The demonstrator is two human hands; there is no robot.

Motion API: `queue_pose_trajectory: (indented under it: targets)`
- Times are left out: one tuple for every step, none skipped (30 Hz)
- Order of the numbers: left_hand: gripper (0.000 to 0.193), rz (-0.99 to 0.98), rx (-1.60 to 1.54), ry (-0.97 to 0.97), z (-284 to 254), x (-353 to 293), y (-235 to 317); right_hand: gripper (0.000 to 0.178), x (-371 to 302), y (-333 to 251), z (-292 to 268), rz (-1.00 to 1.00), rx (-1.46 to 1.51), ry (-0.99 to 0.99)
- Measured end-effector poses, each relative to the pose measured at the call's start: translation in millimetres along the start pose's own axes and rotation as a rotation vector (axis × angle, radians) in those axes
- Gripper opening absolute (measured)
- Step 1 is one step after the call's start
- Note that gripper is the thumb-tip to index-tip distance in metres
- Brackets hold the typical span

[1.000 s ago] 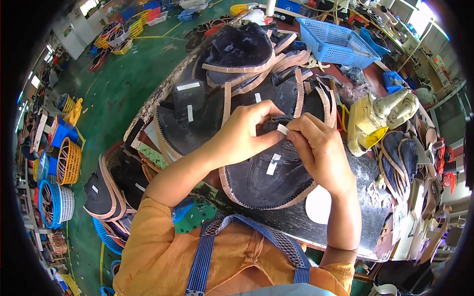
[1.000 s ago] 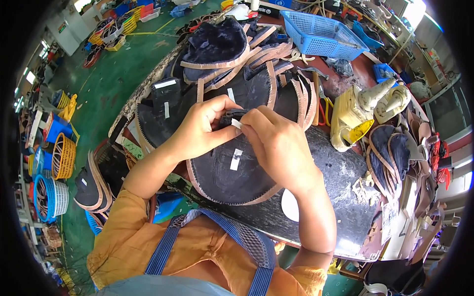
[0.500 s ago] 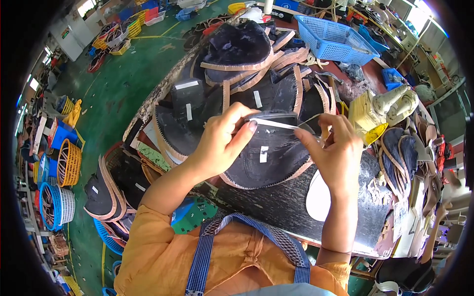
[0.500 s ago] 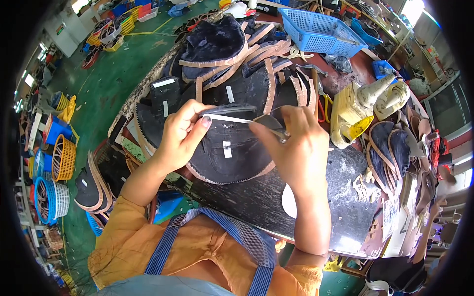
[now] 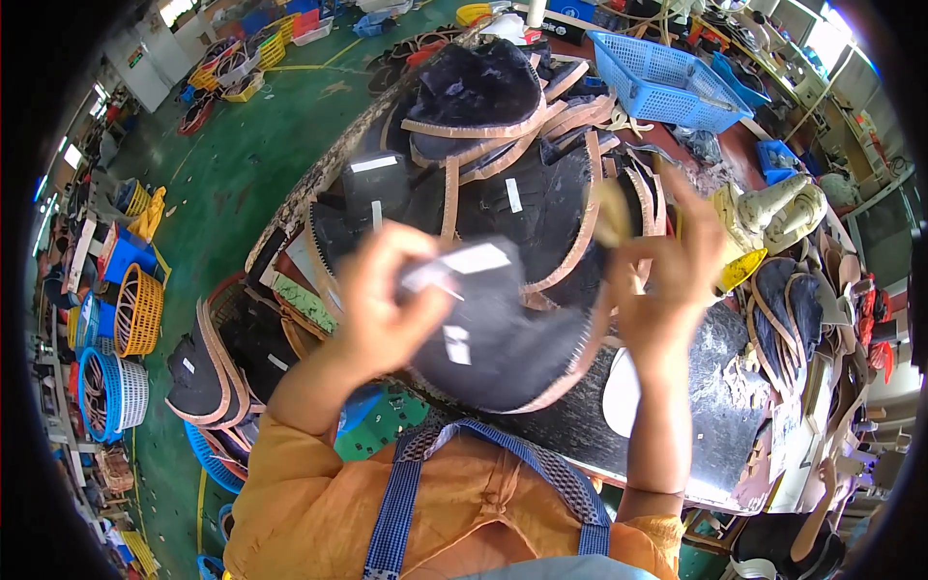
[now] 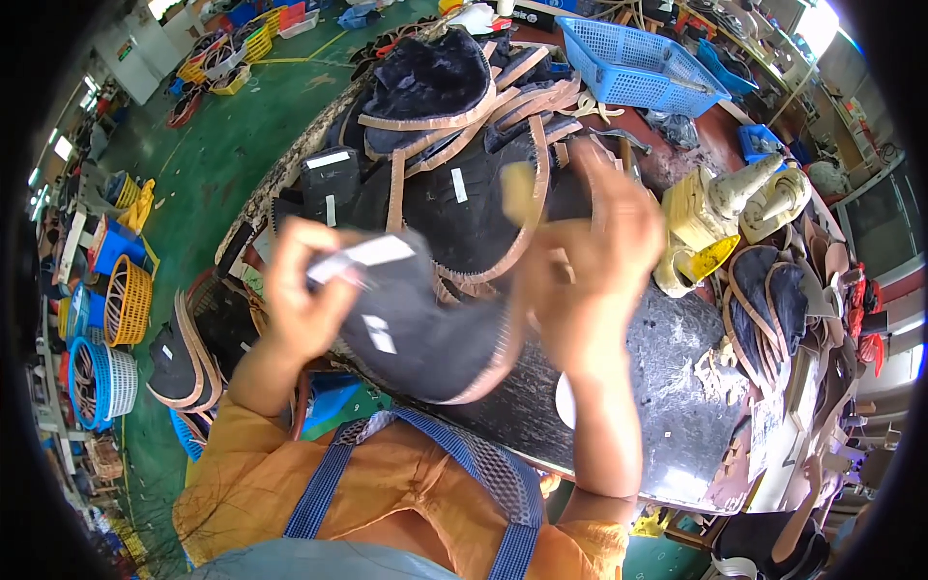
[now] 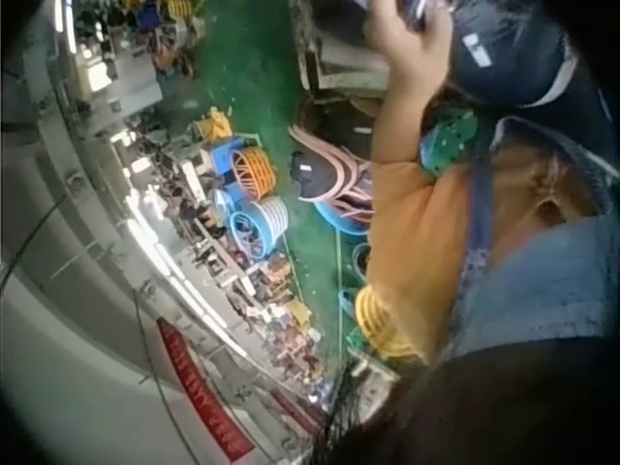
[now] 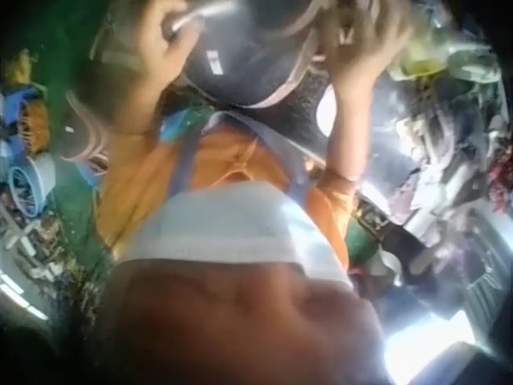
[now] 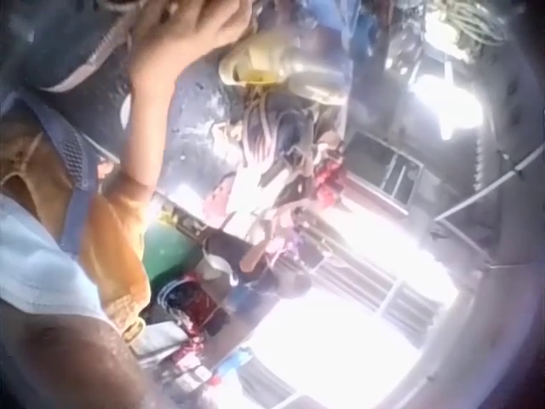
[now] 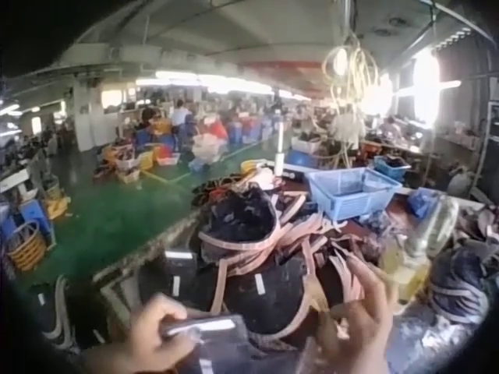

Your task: Applying decorative patches and adhesive strips to shoe upper components at a manufacturing workstation.

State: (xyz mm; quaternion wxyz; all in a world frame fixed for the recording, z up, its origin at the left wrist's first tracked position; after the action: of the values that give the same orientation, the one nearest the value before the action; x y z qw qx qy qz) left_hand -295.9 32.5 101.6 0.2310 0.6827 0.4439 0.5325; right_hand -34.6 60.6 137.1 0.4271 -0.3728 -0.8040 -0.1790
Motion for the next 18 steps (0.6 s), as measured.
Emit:
queue_pose_trajectory:
  targets:
    - [0.016,-0.101,0.077,0.148,-17,9,-3,0.01,-7,18,-2,0.131,0.202,0.159]
    - [0.019,-0.183,0.211,0.212,-34,23,-15,0.011,-14,30,-17,0.389,0.592,0.324]
    - [0.028,-0.187,0.259,0.247,-52,37,-37,0.018,-16,45,-33,0.492,0.841,0.48]
    - [0.04,-0.01,0.412,0.259,-62,53,-52,0.024,-20,64,-47,0.5,0.966,0.528]
    - [0.045,-0.002,0.562,0.244,-60,58,-61,0.025,-17,71,-63,0.601,1.097,0.63]
    - [0.051,0.008,0.712,0.23,-58,62,-67,0.025,-25,85,-75,0.538,1.297,0.642]
    - [0.058,-0.067,0.538,0.088,-32,61,-57,0.027,-33,94,-86,0.472,1.477,0.658]
    - [0.06,-0.122,0.328,-0.172,-1,63,-50,0.02,-24,83,-106,0.38,1.548,0.628]
    - [0.067,-0.082,0.278,-0.334,29,53,-47,0.019,-28,82,-115,0.411,1.549,0.645]
    - [0.086,0.038,0.419,-0.398,56,39,-49,0.017,-28,81,-121,0.437,1.564,0.654]
    - [0.105,0.104,0.788,-0.475,82,28,-46,0.02,-22,70,-122,0.418,1.49,0.621]
    - [0.109,0.067,0.935,-0.551,104,17,-53,0.024,-21,65,-117,0.459,1.314,0.571]
    - [0.106,0.013,0.916,-0.531,117,11,-63,0.028,-23,65,-103,0.501,1.154,0.514]
    - [0.103,0.028,0.878,-0.488,126,10,-73,0.027,-26,60,-95,0.556,0.988,0.492]
    - [0.1,0.038,0.842,-0.443,133,9,-81,0.022,-32,58,-87,0.58,0.966,0.457]
    - [0.082,0.153,0.898,-0.359,134,13,-84,0.018,-39,59,-80,0.627,0.994,0.391]
    - [0.069,0.197,0.82,-0.33,131,25,-92,0.016,-42,58,-75,0.709,1.036,0.389]
    - [0.057,0.235,0.745,-0.299,128,33,-97,0.016,-41,52,-69,0.719,1.089,0.396]
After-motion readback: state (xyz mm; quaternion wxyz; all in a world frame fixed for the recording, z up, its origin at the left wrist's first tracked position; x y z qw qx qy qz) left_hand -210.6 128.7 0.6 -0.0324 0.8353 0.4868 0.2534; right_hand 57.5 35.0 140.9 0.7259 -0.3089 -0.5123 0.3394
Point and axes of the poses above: each hand's wrist, its own x-axis towards the middle knuckle, its own z-axis out of the palm, y = z × x, the point moved 1 cm from there along x, towards the middle knuckle, and after that the axes turned 10 degrees about -z, right-handed, at the moved point
